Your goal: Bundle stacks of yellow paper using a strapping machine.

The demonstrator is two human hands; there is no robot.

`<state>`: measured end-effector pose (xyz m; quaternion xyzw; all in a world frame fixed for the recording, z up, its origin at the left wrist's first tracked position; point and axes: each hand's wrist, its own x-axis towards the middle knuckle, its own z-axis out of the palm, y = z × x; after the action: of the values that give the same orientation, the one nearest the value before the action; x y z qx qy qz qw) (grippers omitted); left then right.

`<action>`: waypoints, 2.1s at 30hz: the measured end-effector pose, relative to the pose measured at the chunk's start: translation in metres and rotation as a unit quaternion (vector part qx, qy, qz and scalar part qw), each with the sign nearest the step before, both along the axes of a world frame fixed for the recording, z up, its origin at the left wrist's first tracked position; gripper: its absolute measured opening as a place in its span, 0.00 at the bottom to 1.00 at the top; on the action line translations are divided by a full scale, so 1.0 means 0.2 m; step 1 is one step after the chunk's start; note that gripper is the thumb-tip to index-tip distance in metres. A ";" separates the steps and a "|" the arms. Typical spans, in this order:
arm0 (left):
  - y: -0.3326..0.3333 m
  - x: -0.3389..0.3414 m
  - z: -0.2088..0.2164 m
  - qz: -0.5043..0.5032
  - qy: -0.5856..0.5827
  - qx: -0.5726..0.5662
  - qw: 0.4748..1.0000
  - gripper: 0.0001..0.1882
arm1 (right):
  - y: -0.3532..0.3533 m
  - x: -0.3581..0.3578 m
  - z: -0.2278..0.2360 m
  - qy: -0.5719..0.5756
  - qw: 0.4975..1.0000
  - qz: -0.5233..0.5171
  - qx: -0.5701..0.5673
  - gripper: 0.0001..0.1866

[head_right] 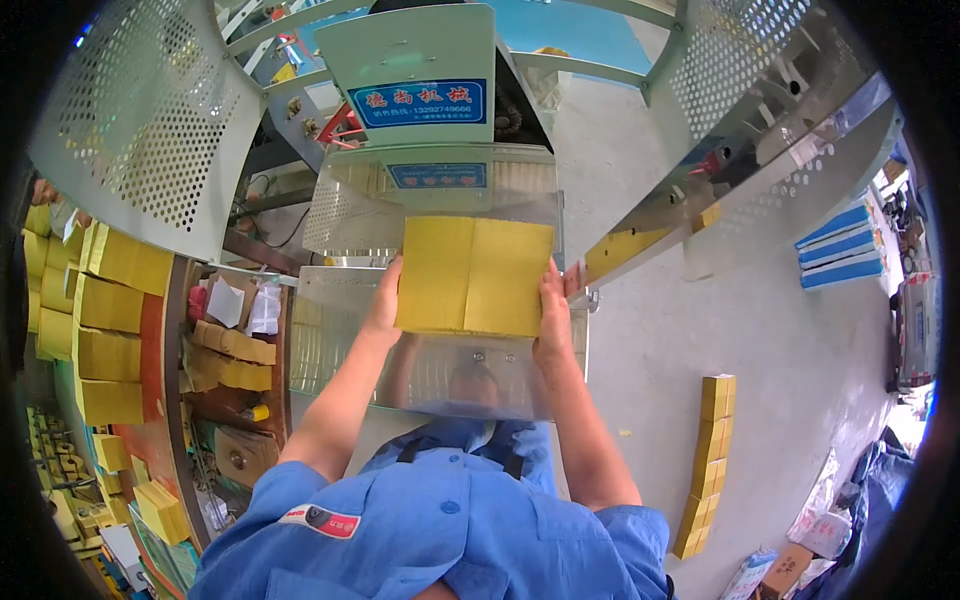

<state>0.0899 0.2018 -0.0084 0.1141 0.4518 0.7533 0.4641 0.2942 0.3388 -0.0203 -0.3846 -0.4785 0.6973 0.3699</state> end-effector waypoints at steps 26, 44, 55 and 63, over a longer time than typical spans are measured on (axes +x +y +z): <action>0.01 -0.01 0.13 -0.024 0.034 -0.024 0.999 0.33 | 0.05 -0.03 -0.02 0.057 0.996 0.011 -0.070 0.27; 0.07 0.02 0.05 0.005 0.033 -0.043 0.998 0.29 | 0.13 0.03 -0.09 0.009 0.990 0.132 -0.055 0.32; 0.11 0.02 -0.02 0.014 0.077 -0.062 0.995 0.27 | 0.11 -0.09 0.07 0.075 0.993 0.033 -0.084 0.23; 0.10 -0.02 -0.06 -0.026 0.071 -0.067 0.995 0.25 | 0.05 -0.10 0.12 0.049 0.995 -0.026 -0.078 0.17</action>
<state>0.0863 0.2222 -0.0203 0.1473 0.5298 0.6992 0.4569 0.2746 0.3497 0.0029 -0.3903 -0.3933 0.7407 0.3799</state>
